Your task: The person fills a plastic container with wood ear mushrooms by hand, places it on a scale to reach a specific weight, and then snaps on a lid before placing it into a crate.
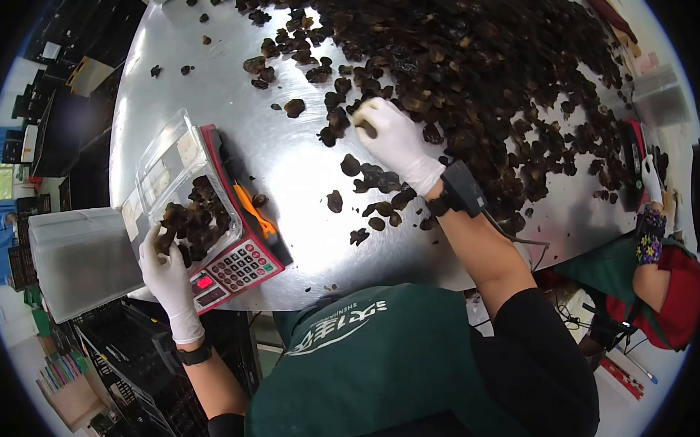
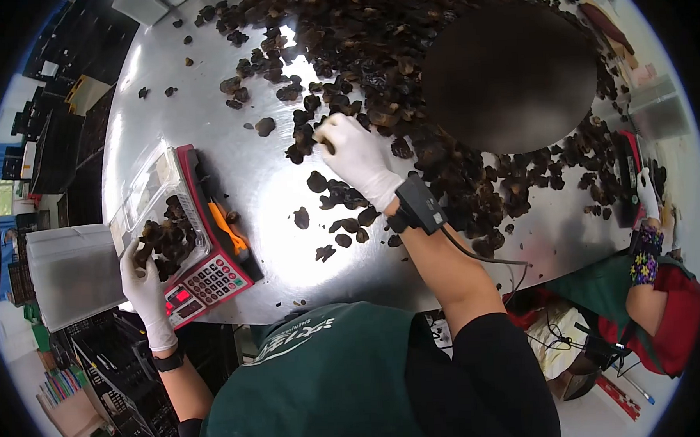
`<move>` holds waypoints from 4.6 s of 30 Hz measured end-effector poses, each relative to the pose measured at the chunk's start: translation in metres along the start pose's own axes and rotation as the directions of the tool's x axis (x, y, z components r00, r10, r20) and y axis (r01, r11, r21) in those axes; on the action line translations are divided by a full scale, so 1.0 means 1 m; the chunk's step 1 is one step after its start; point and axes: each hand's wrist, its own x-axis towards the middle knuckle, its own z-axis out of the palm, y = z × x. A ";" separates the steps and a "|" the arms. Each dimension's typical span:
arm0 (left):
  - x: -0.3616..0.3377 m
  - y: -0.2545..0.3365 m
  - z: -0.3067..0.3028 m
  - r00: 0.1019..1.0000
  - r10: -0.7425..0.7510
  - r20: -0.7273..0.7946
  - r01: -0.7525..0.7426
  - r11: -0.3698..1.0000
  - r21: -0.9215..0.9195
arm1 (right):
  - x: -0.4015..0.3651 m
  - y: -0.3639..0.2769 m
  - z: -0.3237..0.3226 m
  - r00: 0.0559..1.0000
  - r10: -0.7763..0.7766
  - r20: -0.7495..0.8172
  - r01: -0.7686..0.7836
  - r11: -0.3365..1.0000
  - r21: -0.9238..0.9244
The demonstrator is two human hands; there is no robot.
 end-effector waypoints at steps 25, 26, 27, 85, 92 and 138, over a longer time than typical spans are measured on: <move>-0.013 0.002 -0.014 0.980 -0.192 -0.050 0.149 0.878 -0.455 | 0.076 -0.239 0.118 0.599 -0.713 0.365 0.518 0.692 0.502; -0.015 0.004 -0.011 0.982 -0.181 -0.044 0.142 0.879 -0.456 | 0.072 -0.242 0.124 0.534 -0.745 0.399 0.626 0.666 0.405; -0.017 0.005 -0.007 0.985 -0.170 -0.038 0.134 0.879 -0.457 | 0.069 -0.243 0.128 0.523 -0.720 0.456 0.659 0.681 0.320; -0.078 -0.006 -0.065 0.939 -0.247 -0.239 0.158 0.928 -0.339 | 0.056 -0.256 0.101 0.561 -0.706 0.433 0.756 0.650 0.079; -0.091 -0.020 -0.064 0.936 -0.286 -0.204 0.200 0.911 -0.361 | 0.075 -0.251 0.090 0.663 -0.699 0.269 0.641 0.715 0.279; 0.091 -0.066 0.005 0.967 -0.235 0.095 0.238 0.712 -0.661 | 0.013 -0.155 0.038 0.714 0.027 0.700 -0.618 0.494 0.612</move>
